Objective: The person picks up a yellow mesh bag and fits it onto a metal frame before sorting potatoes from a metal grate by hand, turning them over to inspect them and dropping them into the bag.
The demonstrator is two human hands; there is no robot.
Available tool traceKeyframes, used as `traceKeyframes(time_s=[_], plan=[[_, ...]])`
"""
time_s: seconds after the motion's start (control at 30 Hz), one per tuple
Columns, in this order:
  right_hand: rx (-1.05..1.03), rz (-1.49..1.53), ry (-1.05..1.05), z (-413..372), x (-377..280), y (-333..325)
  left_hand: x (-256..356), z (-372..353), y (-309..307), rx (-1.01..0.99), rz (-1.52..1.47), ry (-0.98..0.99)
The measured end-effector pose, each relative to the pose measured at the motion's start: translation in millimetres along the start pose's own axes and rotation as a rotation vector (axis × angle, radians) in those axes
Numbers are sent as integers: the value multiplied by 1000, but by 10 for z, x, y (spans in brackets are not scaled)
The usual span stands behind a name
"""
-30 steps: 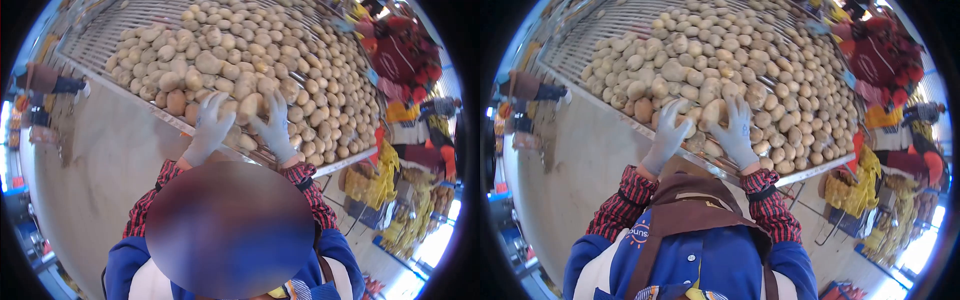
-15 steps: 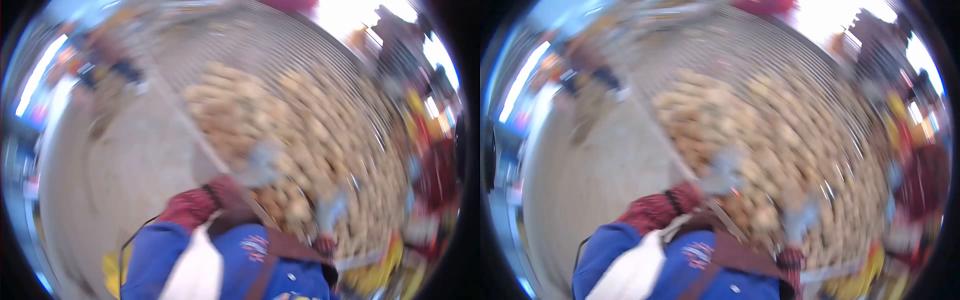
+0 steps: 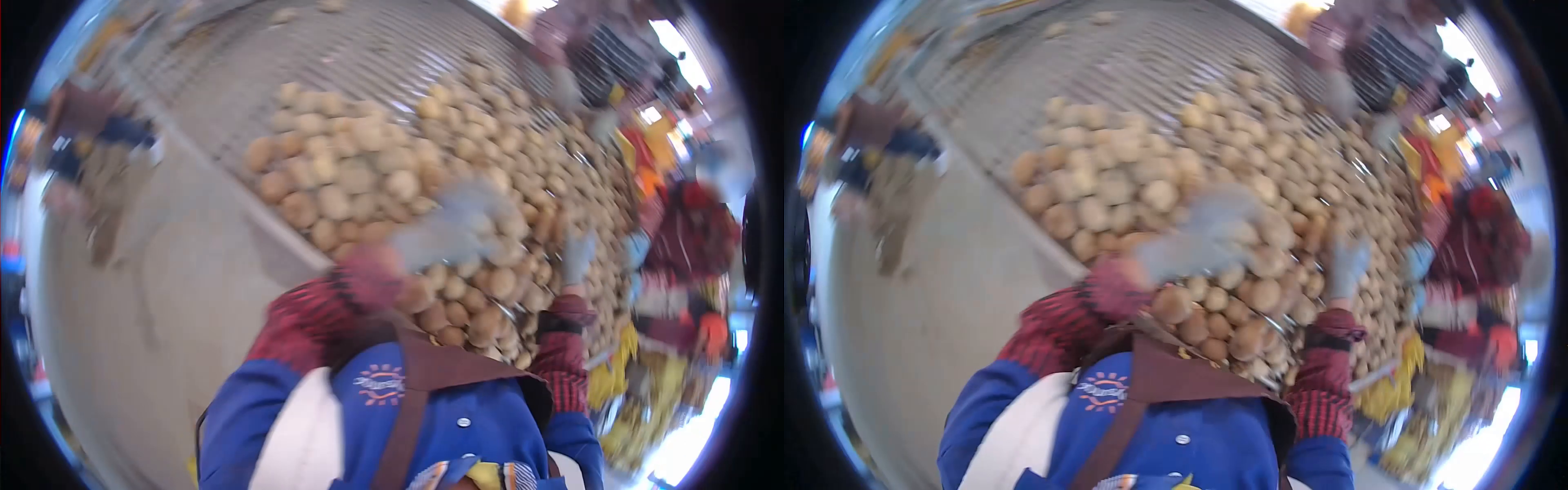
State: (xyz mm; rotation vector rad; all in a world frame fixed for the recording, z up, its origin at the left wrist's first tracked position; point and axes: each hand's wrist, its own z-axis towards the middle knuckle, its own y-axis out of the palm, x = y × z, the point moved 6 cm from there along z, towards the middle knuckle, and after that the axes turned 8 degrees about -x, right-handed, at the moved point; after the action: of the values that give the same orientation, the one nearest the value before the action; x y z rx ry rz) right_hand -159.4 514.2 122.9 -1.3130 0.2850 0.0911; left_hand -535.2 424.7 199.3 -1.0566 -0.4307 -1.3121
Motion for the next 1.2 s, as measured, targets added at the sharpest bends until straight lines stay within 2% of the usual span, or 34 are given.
traceKeyframes(time_s=[0.03, 0.07, 0.1, 0.13, 0.17, 0.2, 0.27, 0.33, 0.4, 0.47, 0.5, 0.57, 0.6, 0.67, 0.7, 0.73, 0.77, 0.8, 0.83, 0.87, 0.9, 0.93, 1.0, 1.03, 1.07, 1.1, 1.13, 1.17, 1.2], plan=[[128, 70, -154, -227, -453, -310, 78, 45, -501, 46, -42, -166], [174, 276, -261, -597, -976, -651, -288, -65, -903, 129, 176, -255], [-125, 360, -136, -885, -1229, -703, -644, -185, -1302, 200, 398, -367], [-260, 335, -163, -1179, -1338, -597, -994, -312, -1696, 259, 592, -493], [-302, 302, -202, -1448, -1372, -439, -1723, -677, -1898, 373, 1156, -484], [-343, 269, -242, -1722, -1405, -283, -2061, -797, -2006, 196, 1150, -589], [-315, 221, -269, -1868, -1343, -64, -2146, -686, -1909, -10, 1141, -698], [-155, 211, -156, -1739, -1196, 12, -1898, -453, -1557, 2, 787, -477], [-217, 187, -126, -1571, -1114, 128, -1550, -221, -1016, -177, 617, -688], [-141, 181, -156, -1412, -1027, 127, -1068, 77, -644, -96, 690, -518], [-69, 209, -170, -1406, -937, 180, -991, 133, -381, 40, 535, -383], [-49, 154, -151, -1301, -793, 225, -799, 250, 180, -31, 71, -289], [-8, 114, -154, -1230, -738, 227, -666, 399, 477, -229, -227, -306], [8, 310, -26, -924, -660, 43, -731, 363, 1093, -378, 281, -187], [-13, 350, -66, -816, -651, 77, -646, 467, 1174, -489, 276, -247], [-42, 314, 6, -686, -548, 137, -593, 555, 1185, -606, 268, -304], [-67, 272, 88, -568, -376, 186, -742, 530, 1189, -593, 304, -326], [-89, 225, 174, -440, -183, 234, -887, 511, 1210, -537, 210, -151], [-120, 382, 148, -307, 21, 289, -940, 506, 1121, -482, 113, 29], [-144, 540, 122, -192, 201, 362, -882, 591, 557, -508, -83, -169], [-9, 374, 109, -181, 364, 340, -694, 583, -205, -526, -287, -364], [129, 202, 98, -232, 431, 286, -713, 417, -971, -126, -136, -514], [246, 145, -92, -454, -136, -74, -1468, 24, -2279, 49, 375, -515], [167, 259, -155, -627, -665, -259, -1836, -185, -2926, 146, 615, -553], [82, 380, -209, -799, -1196, -441, -2088, -571, -3402, 247, 669, -668], [-7, 500, -253, -974, -1727, -621, -2438, -893, -3775, 194, 758, -707], [-228, 543, -210, -1210, -1920, -448, -2716, -1071, -3933, 138, 842, -750], [-322, 630, -380, -1319, -2322, -372, -2805, -1097, -3819, 127, 824, -753], [-438, 728, -542, -1447, -2717, -298, -2843, -1114, -3627, 176, 669, -705]])
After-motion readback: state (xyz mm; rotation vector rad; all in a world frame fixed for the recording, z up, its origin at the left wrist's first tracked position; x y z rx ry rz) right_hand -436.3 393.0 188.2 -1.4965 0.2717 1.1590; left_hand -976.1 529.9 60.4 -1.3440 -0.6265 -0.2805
